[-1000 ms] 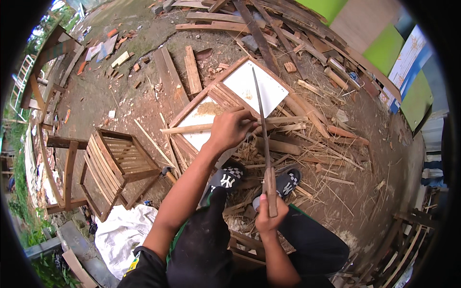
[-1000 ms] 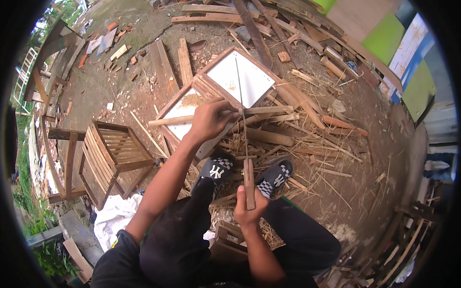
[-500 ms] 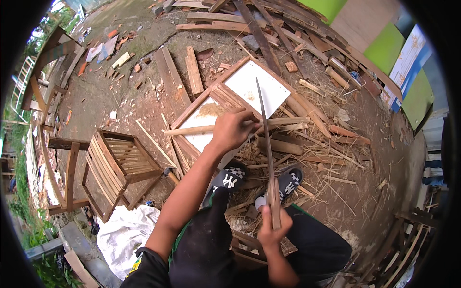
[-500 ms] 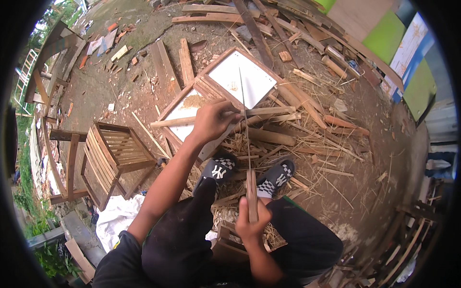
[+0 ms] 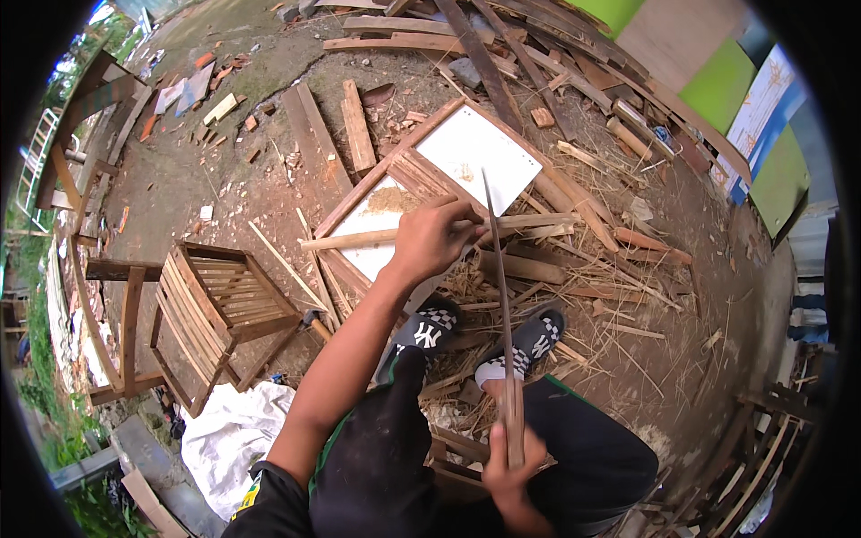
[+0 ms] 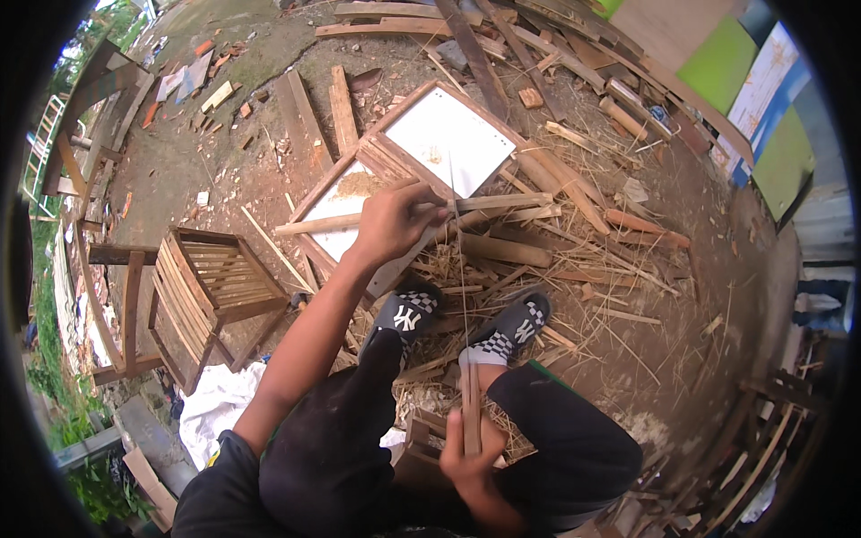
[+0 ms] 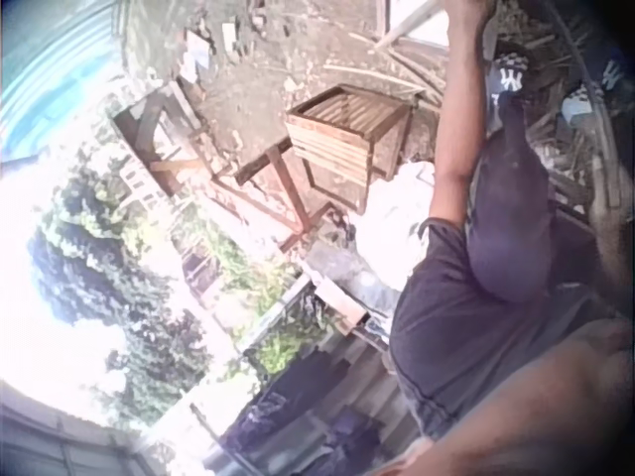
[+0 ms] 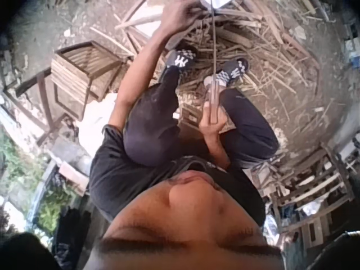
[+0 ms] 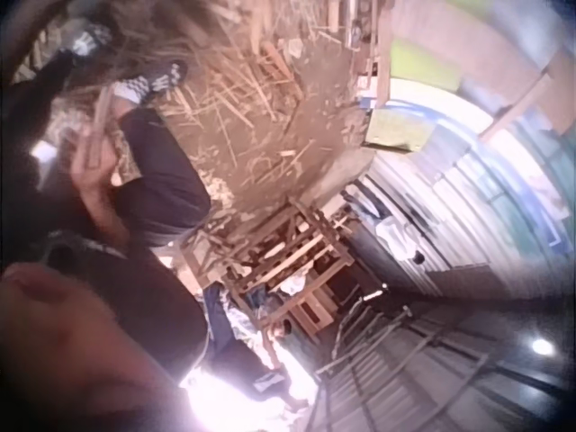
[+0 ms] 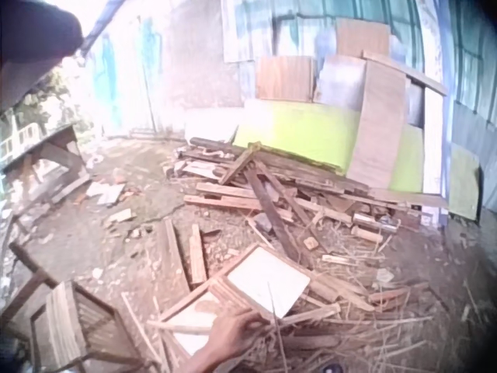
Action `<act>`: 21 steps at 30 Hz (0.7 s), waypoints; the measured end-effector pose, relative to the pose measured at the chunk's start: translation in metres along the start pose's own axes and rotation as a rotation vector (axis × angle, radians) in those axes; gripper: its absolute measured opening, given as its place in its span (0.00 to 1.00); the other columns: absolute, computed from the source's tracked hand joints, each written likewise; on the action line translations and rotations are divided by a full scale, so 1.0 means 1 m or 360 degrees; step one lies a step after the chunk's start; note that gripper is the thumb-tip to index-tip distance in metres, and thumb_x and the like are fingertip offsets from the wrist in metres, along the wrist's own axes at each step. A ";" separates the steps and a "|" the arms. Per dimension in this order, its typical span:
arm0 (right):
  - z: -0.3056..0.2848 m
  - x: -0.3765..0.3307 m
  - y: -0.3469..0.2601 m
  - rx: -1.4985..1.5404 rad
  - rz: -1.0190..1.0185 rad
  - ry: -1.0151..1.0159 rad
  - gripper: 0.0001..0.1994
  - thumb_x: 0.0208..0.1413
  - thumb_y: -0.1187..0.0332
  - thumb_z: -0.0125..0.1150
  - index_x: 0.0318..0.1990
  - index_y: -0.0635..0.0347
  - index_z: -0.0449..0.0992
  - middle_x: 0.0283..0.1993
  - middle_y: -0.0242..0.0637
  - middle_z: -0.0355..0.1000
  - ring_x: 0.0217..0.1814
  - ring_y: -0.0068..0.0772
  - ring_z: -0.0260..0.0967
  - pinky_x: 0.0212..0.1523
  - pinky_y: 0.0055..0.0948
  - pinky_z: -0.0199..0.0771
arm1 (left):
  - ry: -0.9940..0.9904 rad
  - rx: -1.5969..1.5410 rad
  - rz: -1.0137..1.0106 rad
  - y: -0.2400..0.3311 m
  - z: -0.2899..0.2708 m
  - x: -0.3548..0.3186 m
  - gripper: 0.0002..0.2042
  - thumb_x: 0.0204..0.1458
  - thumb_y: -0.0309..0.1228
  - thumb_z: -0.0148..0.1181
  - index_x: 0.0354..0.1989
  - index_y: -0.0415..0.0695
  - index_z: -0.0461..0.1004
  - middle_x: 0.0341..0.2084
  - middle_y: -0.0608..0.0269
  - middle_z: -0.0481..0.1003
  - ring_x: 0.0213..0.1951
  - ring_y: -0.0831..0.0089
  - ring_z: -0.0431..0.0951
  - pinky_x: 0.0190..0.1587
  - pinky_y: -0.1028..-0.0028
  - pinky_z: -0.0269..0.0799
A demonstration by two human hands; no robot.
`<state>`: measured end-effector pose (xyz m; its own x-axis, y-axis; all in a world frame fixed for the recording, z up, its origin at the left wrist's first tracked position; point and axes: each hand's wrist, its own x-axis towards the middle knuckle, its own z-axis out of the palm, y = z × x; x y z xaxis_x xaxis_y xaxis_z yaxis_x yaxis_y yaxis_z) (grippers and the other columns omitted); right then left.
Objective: The person assembles a small wooden frame by hand, using a hammer to drive nails into slats and a saw to trim a piece of wood. The person works on the ground in a cluttered outdoor area.
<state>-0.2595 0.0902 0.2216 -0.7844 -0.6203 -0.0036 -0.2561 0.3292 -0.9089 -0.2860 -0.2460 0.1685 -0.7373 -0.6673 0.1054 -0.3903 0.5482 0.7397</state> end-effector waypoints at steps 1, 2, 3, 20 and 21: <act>-0.010 -0.017 0.001 -0.0082 -0.0053 -0.0051 0.12 0.63 0.72 0.61 0.25 0.65 0.73 0.16 0.40 0.65 0.16 0.36 0.65 0.22 0.36 0.61 | 0.0015 0.0010 0.0021 -0.002 -0.002 -0.003 0.08 0.54 0.37 0.71 0.34 0.46 0.83 0.33 0.60 0.79 0.37 0.55 0.82 0.39 0.59 0.75; -0.012 -0.014 -0.008 -0.0035 0.0001 -0.0062 0.12 0.63 0.72 0.61 0.25 0.65 0.73 0.16 0.41 0.65 0.16 0.37 0.65 0.22 0.36 0.61 | 0.0033 0.0021 0.0041 -0.004 -0.003 -0.005 0.08 0.54 0.37 0.71 0.34 0.46 0.83 0.33 0.60 0.80 0.37 0.56 0.82 0.39 0.59 0.75; -0.016 -0.011 -0.021 0.0005 0.0063 -0.0067 0.13 0.63 0.72 0.61 0.25 0.65 0.72 0.16 0.41 0.65 0.16 0.38 0.66 0.22 0.36 0.61 | 0.0044 0.0024 0.0064 -0.005 0.000 -0.008 0.08 0.54 0.37 0.71 0.34 0.46 0.83 0.33 0.60 0.80 0.37 0.56 0.82 0.39 0.59 0.75; 0.019 0.054 -0.012 0.0049 -0.0053 -0.0013 0.13 0.64 0.71 0.61 0.26 0.66 0.71 0.17 0.42 0.63 0.17 0.38 0.66 0.21 0.38 0.58 | -0.0012 0.0060 0.0000 -0.001 0.005 0.000 0.08 0.53 0.37 0.72 0.35 0.48 0.84 0.33 0.61 0.80 0.37 0.58 0.83 0.38 0.61 0.75; 0.032 0.060 -0.009 -0.0020 -0.0153 0.0017 0.14 0.64 0.71 0.61 0.25 0.66 0.71 0.17 0.42 0.63 0.16 0.39 0.65 0.20 0.39 0.57 | -0.0027 0.0117 -0.0010 -0.002 0.003 0.001 0.08 0.54 0.37 0.72 0.35 0.48 0.84 0.33 0.61 0.80 0.37 0.58 0.83 0.37 0.61 0.75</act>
<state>-0.2865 0.0270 0.2162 -0.7618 -0.6418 0.0882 -0.3377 0.2772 -0.8995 -0.2875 -0.2460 0.1648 -0.7436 -0.6627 0.0893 -0.4340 0.5799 0.6895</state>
